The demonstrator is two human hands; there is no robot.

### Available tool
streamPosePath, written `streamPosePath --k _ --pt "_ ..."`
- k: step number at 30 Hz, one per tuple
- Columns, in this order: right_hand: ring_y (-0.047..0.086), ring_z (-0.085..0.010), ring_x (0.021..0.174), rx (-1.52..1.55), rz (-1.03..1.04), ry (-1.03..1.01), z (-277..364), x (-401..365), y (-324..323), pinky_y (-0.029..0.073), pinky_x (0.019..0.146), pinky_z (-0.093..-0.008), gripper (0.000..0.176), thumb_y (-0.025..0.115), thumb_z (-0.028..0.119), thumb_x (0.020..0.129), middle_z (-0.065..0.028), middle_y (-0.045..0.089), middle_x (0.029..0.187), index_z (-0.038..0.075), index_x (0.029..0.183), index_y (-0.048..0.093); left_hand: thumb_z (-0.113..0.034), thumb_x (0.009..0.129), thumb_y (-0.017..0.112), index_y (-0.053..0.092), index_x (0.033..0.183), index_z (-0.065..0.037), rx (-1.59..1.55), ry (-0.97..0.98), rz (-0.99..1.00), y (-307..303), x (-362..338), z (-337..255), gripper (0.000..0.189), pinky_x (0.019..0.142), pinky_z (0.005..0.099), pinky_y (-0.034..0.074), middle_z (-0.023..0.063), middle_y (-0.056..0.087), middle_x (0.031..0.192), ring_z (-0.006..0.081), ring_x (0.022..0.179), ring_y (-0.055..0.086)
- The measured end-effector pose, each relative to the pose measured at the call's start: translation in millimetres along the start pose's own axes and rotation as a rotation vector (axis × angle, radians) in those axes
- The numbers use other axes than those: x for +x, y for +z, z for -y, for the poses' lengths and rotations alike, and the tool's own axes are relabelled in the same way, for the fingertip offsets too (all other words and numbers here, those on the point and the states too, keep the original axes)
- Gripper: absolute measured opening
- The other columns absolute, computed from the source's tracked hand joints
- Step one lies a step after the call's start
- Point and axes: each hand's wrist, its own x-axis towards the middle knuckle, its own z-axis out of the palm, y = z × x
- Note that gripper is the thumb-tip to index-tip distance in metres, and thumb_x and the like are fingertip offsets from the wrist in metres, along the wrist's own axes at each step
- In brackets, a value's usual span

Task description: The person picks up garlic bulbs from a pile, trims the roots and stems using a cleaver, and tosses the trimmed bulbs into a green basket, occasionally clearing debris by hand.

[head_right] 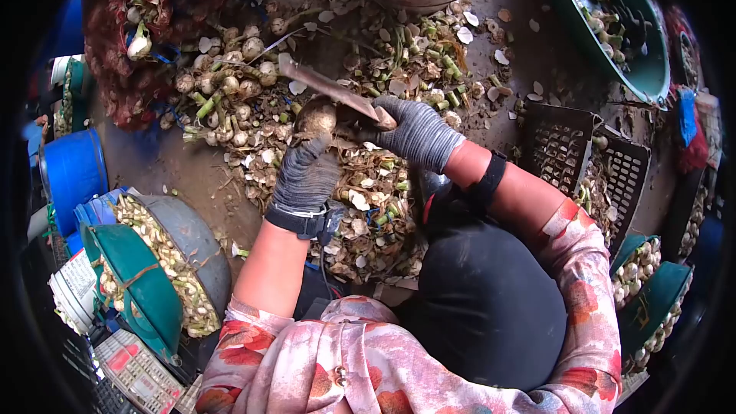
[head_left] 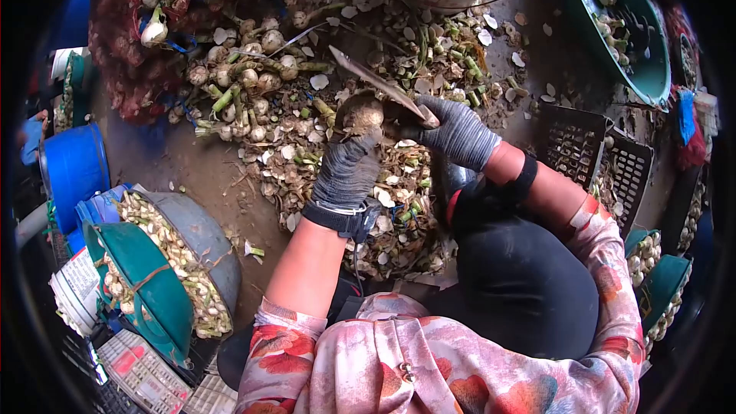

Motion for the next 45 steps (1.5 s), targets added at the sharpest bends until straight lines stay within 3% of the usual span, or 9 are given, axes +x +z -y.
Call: streamPosePath --k 3,7,15,24,29,33,35,41,45 --pt "0.067 -0.0368 0.086 -0.325 -0.076 -0.188 -3 -17 -9 0.053 0.074 -0.0426 0.039 0.074 0.035 0.081 -0.0162 0.068 0.091 0.012 0.109 0.064 -0.016 0.088 0.068 0.043 0.14 -0.009 0.24 0.079 0.051 -19 2 2 0.059 0.105 0.036 0.043 0.0095 0.051 0.135 0.0235 0.123 0.052" --pt "0.066 -0.0369 0.082 -0.526 0.109 -0.299 21 -27 -18 0.052 0.068 -0.0457 0.026 0.07 0.028 0.079 -0.0127 0.067 0.084 0.013 0.098 0.062 -0.051 0.103 0.027 0.019 0.152 -0.009 -0.378 -0.089 0.185 -146 6 84 0.065 0.117 0.0445 0.027 0.0149 0.025 0.156 0.0262 0.141 0.031" --pt "0.066 -0.0374 0.081 -0.486 0.149 -0.335 19 -31 -14 0.052 0.068 -0.0475 0.021 0.067 0.025 0.081 -0.0148 0.065 0.082 0.012 0.097 0.061 -0.044 0.104 0.032 0.022 0.152 -0.012 -0.509 -0.227 0.063 -144 -12 80 0.059 0.116 0.0398 0.029 0.0105 0.029 0.155 0.0231 0.14 0.033" --pt "0.066 -0.0382 0.077 -0.584 0.157 -0.309 3 -25 -4 0.052 0.066 -0.0482 0.018 0.064 0.022 0.082 -0.0158 0.065 0.078 0.01 0.095 0.059 -0.021 0.083 0.069 0.054 0.127 -0.011 1.741 0.62 0.119 -64 -33 24 0.048 0.088 0.0409 0.051 0.012 0.058 0.123 0.0264 0.107 0.06" --pt "0.065 -0.043 0.083 -0.633 -0.1 0.184 -100 1 -26 0.051 0.072 -0.0506 0.027 0.058 0.028 0.09 -0.0215 0.068 0.088 0.01 0.109 0.063 -0.013 0.072 0.082 0.045 0.125 -0.006 1.09 0.551 -0.115 18 -44 -21 0.065 0.087 0.0348 0.05 0.0114 0.053 0.114 0.0235 0.1 0.056" --pt "0.066 -0.0411 0.092 -0.507 -0.293 0.016 -60 -3 -6 0.052 0.078 -0.0457 0.042 0.068 0.037 0.088 -0.0244 0.067 0.096 0.007 0.117 0.061 -0.009 0.079 0.078 0.042 0.128 -0.006 0.937 0.465 -0.273 -29 -50 -45 0.061 0.092 0.0326 0.05 0.0091 0.054 0.118 0.022 0.104 0.057" --pt "0.067 -0.0392 0.089 -0.293 -0.174 -0.052 -26 0 4 0.052 0.076 -0.0421 0.042 0.073 0.032 0.086 -0.0221 0.068 0.093 0.006 0.118 0.062 -0.009 0.092 0.066 0.048 0.129 -0.006 0.179 0.316 -0.244 -26 -68 -58 0.042 0.092 0.0317 0.052 0.0072 0.058 0.116 0.0179 0.105 0.057" --pt "0.067 -0.0387 0.083 -0.356 -0.076 -0.304 37 -5 19 0.053 0.072 -0.0429 0.039 0.074 0.034 0.083 -0.0191 0.069 0.089 0.009 0.112 0.065 -0.017 0.088 0.073 0.054 0.128 -0.007 0.394 0.457 -0.496 -44 -80 -69 0.045 0.092 0.03 0.049 0.0057 0.059 0.114 0.0162 0.103 0.057" --pt "0.067 -0.034 0.077 -0.173 -0.086 -0.226 17 -8 25 0.052 0.072 -0.0399 0.033 0.073 0.031 0.086 -0.0172 0.067 0.084 0.007 0.106 0.064 -0.057 0.088 0.06 0.057 0.118 -0.005 -0.357 0.702 -0.377 -56 -144 -164 0.06 0.089 0.057 0.049 0.0155 0.066 0.107 0.0305 0.096 0.062"
